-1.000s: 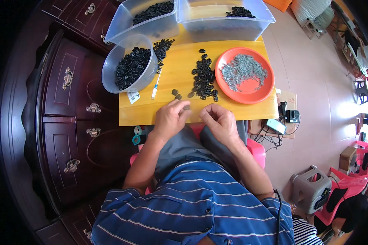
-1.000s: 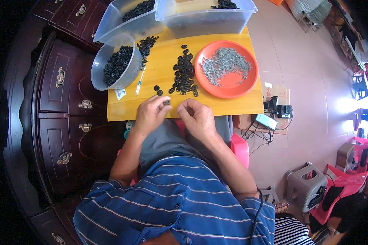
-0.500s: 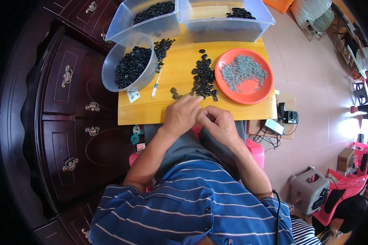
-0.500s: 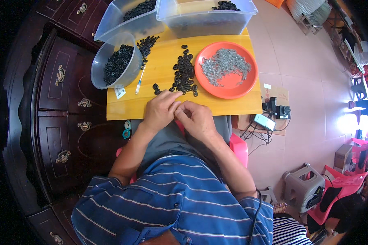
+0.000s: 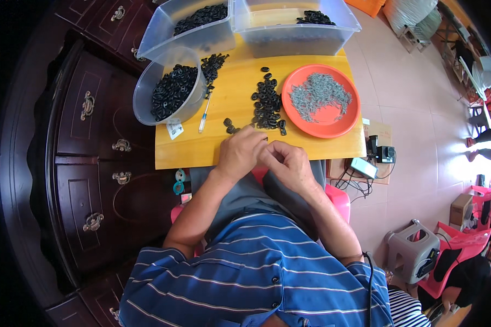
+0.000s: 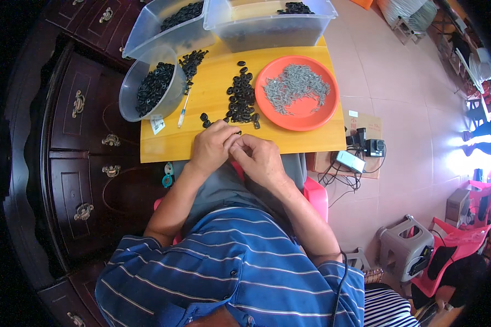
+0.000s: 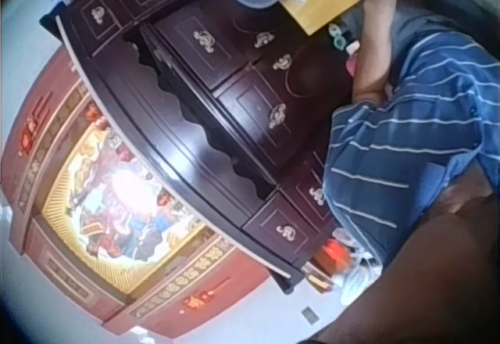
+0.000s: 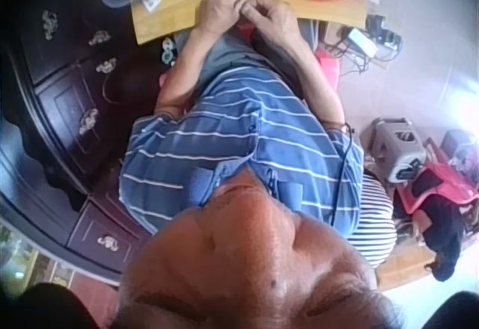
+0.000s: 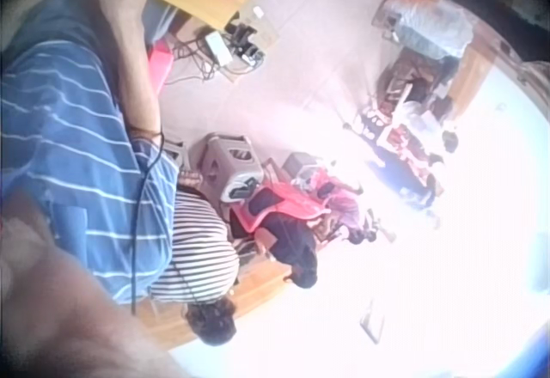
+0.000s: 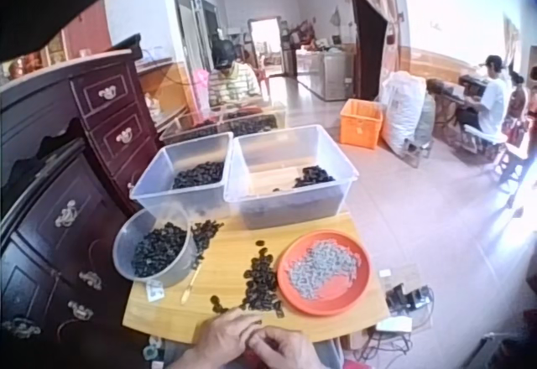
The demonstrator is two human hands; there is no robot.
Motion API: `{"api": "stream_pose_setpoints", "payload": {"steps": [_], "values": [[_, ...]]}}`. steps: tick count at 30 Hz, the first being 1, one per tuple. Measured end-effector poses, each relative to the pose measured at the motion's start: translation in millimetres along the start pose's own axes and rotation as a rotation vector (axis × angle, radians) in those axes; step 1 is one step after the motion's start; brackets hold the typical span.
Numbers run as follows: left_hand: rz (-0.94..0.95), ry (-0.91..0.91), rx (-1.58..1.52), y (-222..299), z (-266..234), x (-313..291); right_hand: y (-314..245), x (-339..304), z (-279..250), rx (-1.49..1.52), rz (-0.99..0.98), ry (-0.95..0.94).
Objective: The person sits at a yellow table and assembles small black plastic components with metal screws. They pick up a black plastic piece, insert a screw from a red plate, and tighten it by hand. The person repeats this process for multiple units, occasionally moving the finished items aside on the table.
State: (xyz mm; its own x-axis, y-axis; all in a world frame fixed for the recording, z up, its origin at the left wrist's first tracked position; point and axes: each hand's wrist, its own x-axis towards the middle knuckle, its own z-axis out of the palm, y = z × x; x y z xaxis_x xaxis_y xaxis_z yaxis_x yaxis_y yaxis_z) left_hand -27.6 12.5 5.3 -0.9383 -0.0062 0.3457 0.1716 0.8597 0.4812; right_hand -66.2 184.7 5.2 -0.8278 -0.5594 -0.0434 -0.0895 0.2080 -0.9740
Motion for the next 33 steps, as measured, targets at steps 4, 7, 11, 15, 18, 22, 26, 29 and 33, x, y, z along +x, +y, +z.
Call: {"api": "stream_pose_setpoints", "payload": {"steps": [4,7,11,15,18,22,26,29,33], "values": [[0.008,-0.029,0.030,-6.7,2.8,0.3,6.3,0.2,3.0,0.099,-0.024,0.045],[-0.017,0.083,-0.089,-6.2,4.1,1.7,12.6,1.9,5.1,0.167,-0.016,0.110],[-0.272,0.064,-0.502,6.0,-4.3,1.4,8.9,5.0,4.9,0.370,-0.009,0.218],[-0.289,-0.029,-0.672,9.3,-4.0,2.0,11.4,4.9,6.2,0.523,-0.013,0.196],[-0.327,-0.082,-0.775,6.6,-0.4,4.0,12.2,4.9,2.8,0.568,-0.017,0.168],[-0.318,-0.111,-0.724,10.8,-12.1,24.6,19.1,8.2,7.0,0.550,-0.052,0.210],[-0.051,-0.036,-0.464,30.3,-17.9,68.5,15.3,5.1,13.0,0.582,-0.051,0.152],[0.172,-0.090,-0.281,45.2,3.3,95.7,14.0,1.6,9.9,0.220,-0.124,0.117],[0.335,-0.215,-0.097,61.0,43.9,122.4,19.6,2.1,11.7,0.002,-0.203,0.052]]}}
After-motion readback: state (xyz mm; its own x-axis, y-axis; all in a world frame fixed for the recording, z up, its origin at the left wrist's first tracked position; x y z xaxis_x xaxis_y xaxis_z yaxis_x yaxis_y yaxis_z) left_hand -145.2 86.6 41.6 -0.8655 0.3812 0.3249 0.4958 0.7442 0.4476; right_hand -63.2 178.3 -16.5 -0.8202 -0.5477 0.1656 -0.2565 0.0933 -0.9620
